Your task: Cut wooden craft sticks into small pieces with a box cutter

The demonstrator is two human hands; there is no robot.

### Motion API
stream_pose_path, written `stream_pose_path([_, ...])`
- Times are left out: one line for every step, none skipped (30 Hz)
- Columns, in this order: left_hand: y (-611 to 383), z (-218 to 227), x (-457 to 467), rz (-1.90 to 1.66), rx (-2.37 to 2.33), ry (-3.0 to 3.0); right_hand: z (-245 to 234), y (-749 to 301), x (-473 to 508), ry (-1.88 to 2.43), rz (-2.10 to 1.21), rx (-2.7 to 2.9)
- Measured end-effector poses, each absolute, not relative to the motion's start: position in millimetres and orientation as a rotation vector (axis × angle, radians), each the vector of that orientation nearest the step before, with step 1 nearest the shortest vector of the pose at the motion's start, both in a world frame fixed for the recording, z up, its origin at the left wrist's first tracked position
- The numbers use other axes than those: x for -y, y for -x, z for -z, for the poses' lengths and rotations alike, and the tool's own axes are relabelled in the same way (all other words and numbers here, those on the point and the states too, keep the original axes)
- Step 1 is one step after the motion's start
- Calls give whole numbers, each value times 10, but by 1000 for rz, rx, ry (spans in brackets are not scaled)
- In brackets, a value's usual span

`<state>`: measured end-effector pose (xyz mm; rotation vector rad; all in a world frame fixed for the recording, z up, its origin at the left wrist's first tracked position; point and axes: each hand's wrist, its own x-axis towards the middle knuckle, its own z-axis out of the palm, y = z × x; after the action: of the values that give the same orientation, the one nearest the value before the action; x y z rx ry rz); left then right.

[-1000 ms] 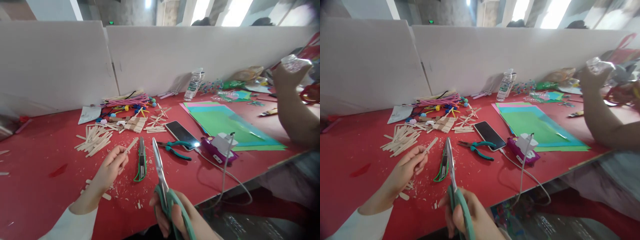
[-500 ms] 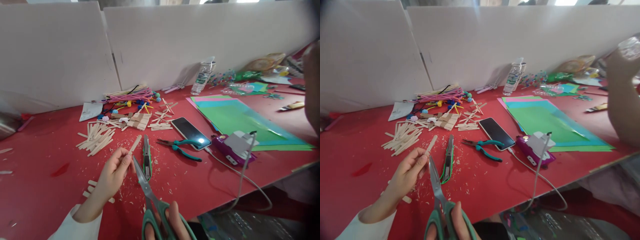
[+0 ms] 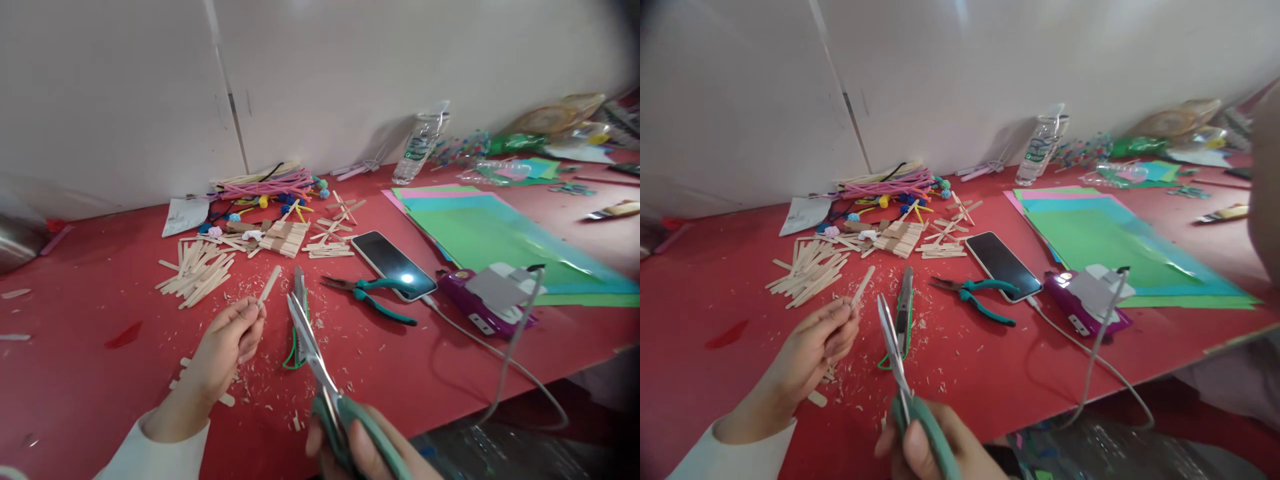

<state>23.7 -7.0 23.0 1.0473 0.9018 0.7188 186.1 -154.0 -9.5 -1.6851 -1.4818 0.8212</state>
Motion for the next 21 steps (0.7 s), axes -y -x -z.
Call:
stream_pose_path([-228,-236,61,-691,-886,-1002,82,-1900,1526,1745,-748,1514])
stream_pose_path([-218,-243,53,-667,-874,-974,66,-1950,1507,1806,-671,1551])
stream_pose_path([-209,-249,45,-650,-864,-959,46,-2007,1484,1891,-552,1610])
stream_pose_path([-200,-256,39,-638,-859,-956,24,-2067,1454,1970,-425,1676])
stream_pose_path([-192,-262,35,-627,-857,-963,0,-2124,1420,2040,-296,1743])
stream_pose_path([-184,-267,32,-616,-854,-981,-23,-2174,1380,2100,-169,1813])
stream_pose_path([-176,-272,31,-605,-855,-1008,-45,-2214,1337,2151,-44,1877])
stream_pose_path([-168,-276,32,-597,-861,-1048,-65,-2242,1292,2210,81,1887])
stream_pose_path([-159,-279,35,-591,-871,-1094,-81,-2260,1245,2279,191,1853])
stream_pose_path([-149,-280,39,-585,-888,-1144,-95,-2270,1200,2317,260,1832])
stream_pose_path([-138,-280,44,-583,-915,-1197,-107,-2272,1157,2325,302,1825])
stream_pose_path([-126,-278,49,-586,-953,-1257,-119,-2269,1119,2309,324,1828])
stream_pose_path([-114,-275,52,-597,-997,-1326,-131,-2260,1089,2273,359,1820])
stream_pose_path([-103,-270,54,-614,-1042,-1406,-143,-2242,1065,2219,386,1809])
stream_pose_path([-93,-264,52,-635,-1087,-1492,-155,-2213,1047,2151,402,1794])
stream_pose_path([-84,-257,46,-656,-1126,-1580,-166,-2171,1032,2075,392,1794])
stream_pose_path([-79,-250,38,-673,-1154,-1664,-174,-2115,1017,1998,358,1811])
stream_pose_path([-75,-242,28,-686,-1174,-1740,-178,-2046,997,1921,277,1865])
stream_pose_path([-73,-234,15,-694,-1189,-1807,-178,-1970,970,1865,169,1974])
stream_pose_path([-71,-224,3,-695,-1199,-1865,-175,-1891,933,1856,106,2053])
stream_pose_path([-70,-213,-8,-694,-1202,-1912,-171,-1819,885,1900,39,2130])
